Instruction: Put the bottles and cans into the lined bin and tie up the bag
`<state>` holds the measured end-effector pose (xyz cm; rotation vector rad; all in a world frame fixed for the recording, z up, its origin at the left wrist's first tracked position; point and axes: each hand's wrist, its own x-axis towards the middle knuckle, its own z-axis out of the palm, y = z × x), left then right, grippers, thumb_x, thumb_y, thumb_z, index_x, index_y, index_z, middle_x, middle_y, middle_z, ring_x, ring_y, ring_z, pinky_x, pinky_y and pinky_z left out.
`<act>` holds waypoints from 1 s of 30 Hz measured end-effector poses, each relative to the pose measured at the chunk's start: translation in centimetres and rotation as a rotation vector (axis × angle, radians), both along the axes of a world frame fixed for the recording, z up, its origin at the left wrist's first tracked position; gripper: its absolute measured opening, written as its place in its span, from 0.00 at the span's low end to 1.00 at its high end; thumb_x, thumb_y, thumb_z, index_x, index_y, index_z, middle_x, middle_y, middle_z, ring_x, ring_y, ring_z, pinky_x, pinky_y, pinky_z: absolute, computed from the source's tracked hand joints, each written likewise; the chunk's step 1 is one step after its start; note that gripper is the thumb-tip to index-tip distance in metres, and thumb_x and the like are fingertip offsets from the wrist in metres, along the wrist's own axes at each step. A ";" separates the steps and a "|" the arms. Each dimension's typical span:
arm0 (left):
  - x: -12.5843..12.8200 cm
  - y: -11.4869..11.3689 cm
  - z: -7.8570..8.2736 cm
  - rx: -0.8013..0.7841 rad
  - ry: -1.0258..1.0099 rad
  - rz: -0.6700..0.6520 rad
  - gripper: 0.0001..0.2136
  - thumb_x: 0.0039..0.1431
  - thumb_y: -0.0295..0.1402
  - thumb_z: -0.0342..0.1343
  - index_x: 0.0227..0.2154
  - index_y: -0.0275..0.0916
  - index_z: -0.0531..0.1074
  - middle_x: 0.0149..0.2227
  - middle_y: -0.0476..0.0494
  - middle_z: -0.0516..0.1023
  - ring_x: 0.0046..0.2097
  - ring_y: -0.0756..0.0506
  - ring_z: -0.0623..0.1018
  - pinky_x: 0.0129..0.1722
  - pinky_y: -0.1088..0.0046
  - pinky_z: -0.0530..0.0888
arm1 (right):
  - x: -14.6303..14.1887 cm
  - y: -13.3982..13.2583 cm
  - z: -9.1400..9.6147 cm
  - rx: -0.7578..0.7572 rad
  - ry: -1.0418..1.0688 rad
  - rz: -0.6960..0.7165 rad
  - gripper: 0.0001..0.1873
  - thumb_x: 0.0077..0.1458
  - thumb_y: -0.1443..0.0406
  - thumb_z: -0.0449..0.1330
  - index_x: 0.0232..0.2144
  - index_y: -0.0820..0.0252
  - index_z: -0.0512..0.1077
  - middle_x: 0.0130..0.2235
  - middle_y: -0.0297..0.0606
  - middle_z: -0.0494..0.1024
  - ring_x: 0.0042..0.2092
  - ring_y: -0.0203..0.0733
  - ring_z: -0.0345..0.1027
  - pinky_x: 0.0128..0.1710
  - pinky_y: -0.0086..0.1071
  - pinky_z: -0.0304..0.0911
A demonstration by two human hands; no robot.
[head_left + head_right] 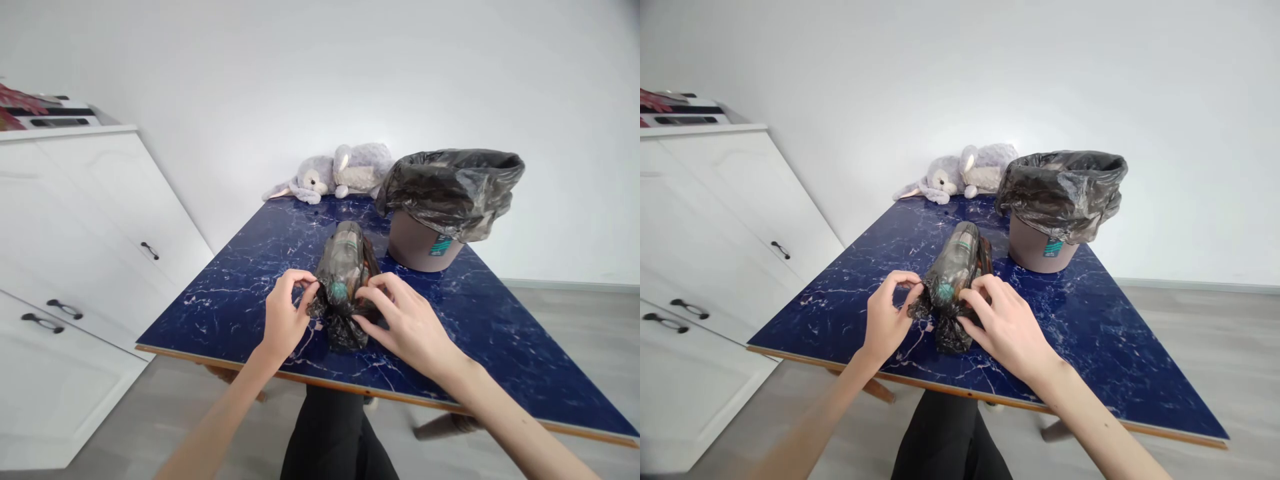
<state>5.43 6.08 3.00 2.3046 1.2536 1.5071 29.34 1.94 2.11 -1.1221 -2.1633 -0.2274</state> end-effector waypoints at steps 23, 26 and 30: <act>-1.0 -1.7 -0.5 0.132 -0.133 0.194 0.08 0.70 0.33 0.58 0.47 0.45 0.64 0.43 0.44 0.69 0.43 0.43 0.75 0.46 0.62 0.76 | -1.4 -0.8 1.8 -0.139 0.508 0.050 0.05 0.71 0.65 0.57 0.38 0.54 0.68 0.34 0.34 0.76 0.33 0.38 0.70 0.36 0.33 0.68; -0.7 -4.6 -1.0 0.295 -0.140 0.170 0.08 0.67 0.31 0.57 0.45 0.45 0.64 0.42 0.43 0.67 0.44 0.41 0.73 0.44 0.60 0.74 | -2.2 -0.7 2.5 -0.178 0.555 0.071 0.05 0.70 0.63 0.57 0.38 0.54 0.69 0.33 0.34 0.77 0.33 0.39 0.70 0.35 0.33 0.68; 0.4 -6.5 -1.1 0.230 0.136 0.099 0.08 0.66 0.27 0.59 0.45 0.45 0.69 0.41 0.44 0.75 0.44 0.40 0.76 0.46 0.59 0.71 | -3.1 -0.9 3.8 -0.205 0.596 0.105 0.05 0.70 0.63 0.58 0.38 0.54 0.69 0.33 0.34 0.77 0.32 0.39 0.70 0.35 0.32 0.68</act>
